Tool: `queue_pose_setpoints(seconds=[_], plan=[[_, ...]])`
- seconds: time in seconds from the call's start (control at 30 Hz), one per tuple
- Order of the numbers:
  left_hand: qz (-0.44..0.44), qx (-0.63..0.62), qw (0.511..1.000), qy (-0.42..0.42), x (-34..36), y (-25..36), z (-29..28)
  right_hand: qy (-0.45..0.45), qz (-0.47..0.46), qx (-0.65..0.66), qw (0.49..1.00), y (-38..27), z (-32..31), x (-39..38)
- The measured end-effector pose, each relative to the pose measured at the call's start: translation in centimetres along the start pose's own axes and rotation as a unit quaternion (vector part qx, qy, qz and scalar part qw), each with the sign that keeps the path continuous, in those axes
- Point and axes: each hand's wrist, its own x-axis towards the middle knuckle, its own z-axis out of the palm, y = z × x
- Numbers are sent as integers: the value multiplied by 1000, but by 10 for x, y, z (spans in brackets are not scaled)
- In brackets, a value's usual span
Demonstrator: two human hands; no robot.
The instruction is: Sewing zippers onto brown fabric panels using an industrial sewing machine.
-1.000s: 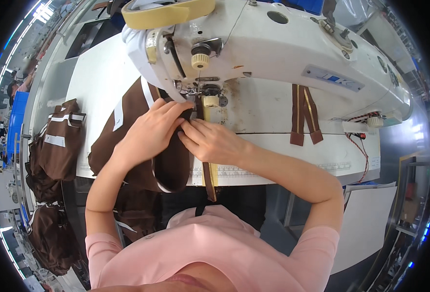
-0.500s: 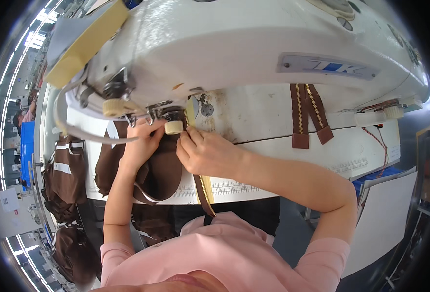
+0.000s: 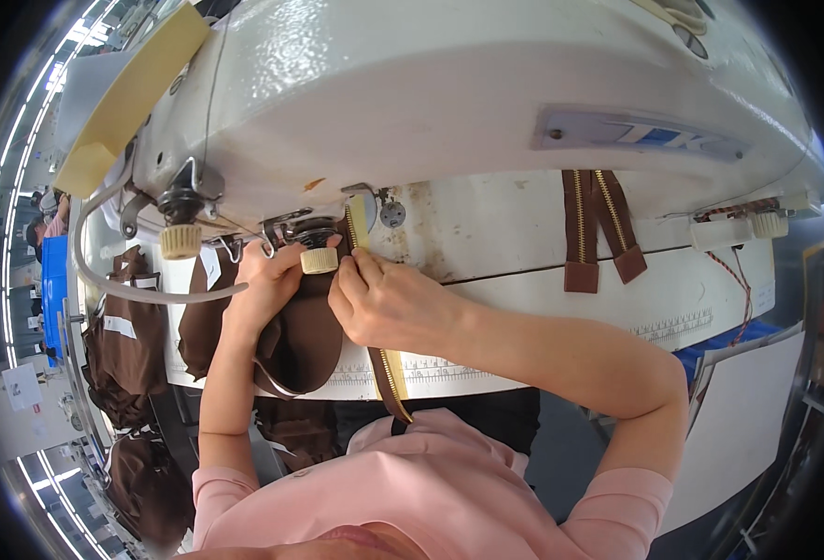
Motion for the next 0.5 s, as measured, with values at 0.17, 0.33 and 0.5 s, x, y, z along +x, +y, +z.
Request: queue_pose_setpoints(seconds=[0.17, 0.33, 0.5], plan=[[13, 27, 999, -25, -4, 1, 0, -2, -10, 3, 1000, 0, -4, 2], [25, 11, 1000, 5, -3, 3, 0, 0, -8, -3, 1000, 0, -4, 3], [-38, 7, 999, -13, 0, 6, -1, -6, 2, 1, 1000, 0, -3, 2]])
